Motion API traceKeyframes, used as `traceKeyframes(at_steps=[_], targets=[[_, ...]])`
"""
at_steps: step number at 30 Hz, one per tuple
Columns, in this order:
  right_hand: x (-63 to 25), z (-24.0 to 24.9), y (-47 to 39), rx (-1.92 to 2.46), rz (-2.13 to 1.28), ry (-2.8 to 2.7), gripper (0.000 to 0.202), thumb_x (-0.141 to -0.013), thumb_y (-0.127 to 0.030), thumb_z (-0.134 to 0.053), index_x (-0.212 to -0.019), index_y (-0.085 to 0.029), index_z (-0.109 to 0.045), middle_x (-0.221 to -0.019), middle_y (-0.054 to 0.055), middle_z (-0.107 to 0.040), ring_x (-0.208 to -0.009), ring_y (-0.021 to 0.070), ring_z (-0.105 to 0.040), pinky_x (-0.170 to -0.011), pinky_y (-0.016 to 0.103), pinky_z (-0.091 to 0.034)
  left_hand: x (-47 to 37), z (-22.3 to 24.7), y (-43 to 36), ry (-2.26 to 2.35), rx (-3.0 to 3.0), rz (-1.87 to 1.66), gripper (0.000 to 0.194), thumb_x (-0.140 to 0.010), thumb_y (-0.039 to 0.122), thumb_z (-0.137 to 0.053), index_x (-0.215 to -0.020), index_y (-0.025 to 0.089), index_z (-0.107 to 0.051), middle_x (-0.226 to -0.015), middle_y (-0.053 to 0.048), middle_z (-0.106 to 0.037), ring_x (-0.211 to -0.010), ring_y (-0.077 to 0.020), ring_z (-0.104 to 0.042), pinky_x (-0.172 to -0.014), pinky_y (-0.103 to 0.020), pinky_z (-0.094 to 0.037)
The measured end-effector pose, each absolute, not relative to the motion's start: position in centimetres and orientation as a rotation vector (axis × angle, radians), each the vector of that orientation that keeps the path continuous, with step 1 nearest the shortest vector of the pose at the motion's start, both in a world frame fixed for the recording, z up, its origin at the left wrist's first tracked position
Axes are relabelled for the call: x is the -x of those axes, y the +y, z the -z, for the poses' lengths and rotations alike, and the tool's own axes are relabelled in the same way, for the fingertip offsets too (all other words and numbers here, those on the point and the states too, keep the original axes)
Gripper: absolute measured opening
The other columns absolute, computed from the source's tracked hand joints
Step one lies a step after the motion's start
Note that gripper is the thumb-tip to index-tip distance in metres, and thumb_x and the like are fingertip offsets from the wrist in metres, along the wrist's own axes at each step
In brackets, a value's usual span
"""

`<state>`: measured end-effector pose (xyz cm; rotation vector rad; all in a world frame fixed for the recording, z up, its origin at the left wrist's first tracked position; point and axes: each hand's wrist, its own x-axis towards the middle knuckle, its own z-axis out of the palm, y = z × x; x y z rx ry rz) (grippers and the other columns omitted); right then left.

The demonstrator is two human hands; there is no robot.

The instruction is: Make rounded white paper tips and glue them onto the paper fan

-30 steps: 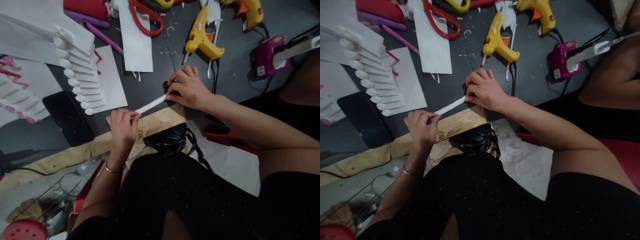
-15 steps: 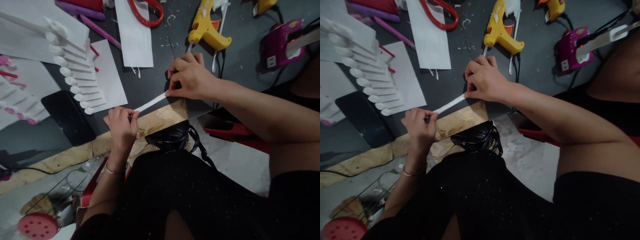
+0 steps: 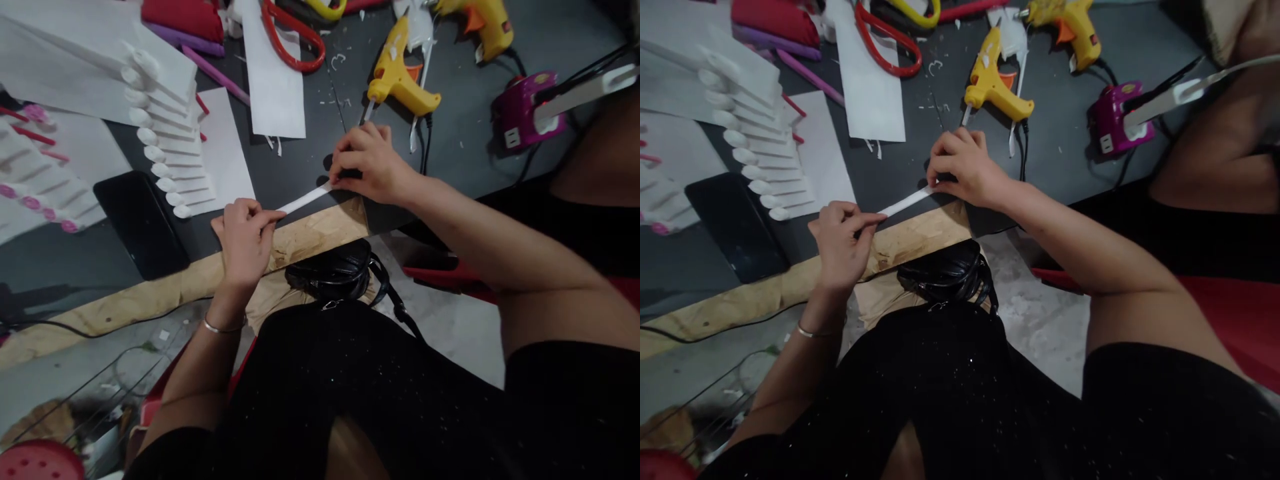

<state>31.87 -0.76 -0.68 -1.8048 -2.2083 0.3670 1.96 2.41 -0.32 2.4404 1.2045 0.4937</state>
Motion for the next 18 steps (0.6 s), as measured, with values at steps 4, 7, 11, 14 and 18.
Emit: traceKeyframes(at_steps=[4,7,11,14,18], targets=[[-31.2,0.3,-2.2,1.770,-0.231,-2.216,0.031,-0.107,-0.042,-0.051,-0.098,-0.030,-0.078,-0.110,0.005,-0.073,-0.114,0.0289,-0.058,-0.104,0.055,-0.035,-1.9,-0.6,2.7,1.123,-2.572,-0.421,0.018,-0.098,0.024,-0.064,-0.101,0.034,-0.078,-0.106,-0.006,-0.069,-0.104,-0.0293,-0.056,-0.087,-0.050,-0.035],[-30.7,-0.7,-2.8,1.760,-0.159,-2.295,0.042,-0.112,-0.038,-0.035,-0.102,-0.031,-0.075,-0.106,0.003,-0.075,-0.115,0.0256,-0.060,-0.106,0.052,-0.036,-2.2,-1.6,2.9,1.016,-2.678,-0.287,0.014,-0.102,0.030,-0.062,-0.101,0.031,-0.076,-0.108,-0.006,-0.073,-0.107,-0.0303,-0.054,-0.088,-0.051,-0.033],[-30.7,-2.1,-2.6,1.733,-0.180,-2.472,0.051,-0.113,-0.036,-0.024,-0.100,-0.030,-0.073,-0.102,0.005,-0.074,-0.116,0.0240,-0.061,-0.108,0.050,-0.039,-3.1,-1.9,3.7,0.977,-2.667,-0.181,0.022,-0.103,0.037,-0.062,-0.088,0.025,-0.071,-0.096,-0.006,-0.073,-0.106,-0.0300,-0.054,-0.091,-0.051,-0.032],[-31.0,-2.5,-1.6,1.682,-0.235,-2.526,0.053,-0.112,-0.040,-0.022,-0.092,-0.030,-0.071,-0.095,0.006,-0.073,-0.112,0.0239,-0.061,-0.109,0.051,-0.039,-3.4,-1.4,4.2,1.031,-2.609,-0.173,0.025,-0.103,0.037,-0.063,-0.082,0.025,-0.071,-0.089,-0.005,-0.073,-0.101,-0.0295,-0.056,-0.091,-0.051,-0.031],[-31.3,-2.7,-0.2,1.604,-0.315,-2.567,0.053,-0.110,-0.052,-0.027,-0.084,-0.029,-0.068,-0.091,0.006,-0.072,-0.111,0.0248,-0.060,-0.111,0.052,-0.038,-3.1,-0.6,4.0,1.065,-2.599,-0.226,0.031,-0.106,0.041,-0.055,-0.085,0.026,-0.073,-0.090,-0.005,-0.075,-0.094,-0.0285,-0.058,-0.090,-0.051,-0.031]])
